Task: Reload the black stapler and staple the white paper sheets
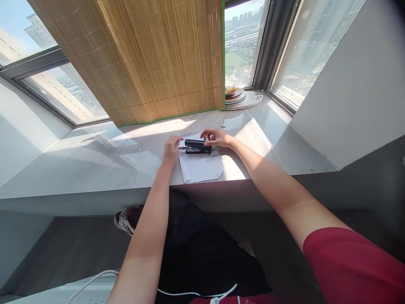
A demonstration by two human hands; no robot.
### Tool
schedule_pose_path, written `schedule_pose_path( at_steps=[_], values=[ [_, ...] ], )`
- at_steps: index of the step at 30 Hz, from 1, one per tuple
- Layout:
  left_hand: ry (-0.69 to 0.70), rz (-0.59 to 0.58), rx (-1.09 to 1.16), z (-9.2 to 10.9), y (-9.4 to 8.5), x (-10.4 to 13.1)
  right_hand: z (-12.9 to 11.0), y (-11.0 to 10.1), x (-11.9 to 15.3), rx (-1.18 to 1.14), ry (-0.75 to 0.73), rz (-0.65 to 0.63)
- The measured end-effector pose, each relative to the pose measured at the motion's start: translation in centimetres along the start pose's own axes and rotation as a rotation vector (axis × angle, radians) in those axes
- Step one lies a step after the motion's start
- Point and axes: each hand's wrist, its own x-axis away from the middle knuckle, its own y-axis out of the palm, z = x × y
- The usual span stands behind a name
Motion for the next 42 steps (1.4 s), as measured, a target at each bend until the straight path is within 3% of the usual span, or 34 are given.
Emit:
schedule_pose_path(
  at_steps=[5,10,25,33,42],
  values=[
    [-0.003,-0.036,-0.036,-0.6,-0.7,0.3,0.2,-0.4,0.2,-0.038,0.043,0.021],
    [-0.009,0.022,-0.036,-1.5,-1.6,0.4,0.6,-0.4,0.3,-0.103,0.063,0.049],
    [0.092,-0.060,-0.116,-3.5,-1.9,0.7,-0.3,-0.5,0.7,-0.187,0.139,0.050],
    [-0.034,-0.141,0.040,-4.9,-2.0,0.4,-0.2,-0.4,0.7,-0.214,0.161,0.046],
    [-0.125,-0.192,0.076,-4.4,-2.1,0.6,-0.5,-0.4,0.8,-0.181,0.142,0.021]
  ],
)
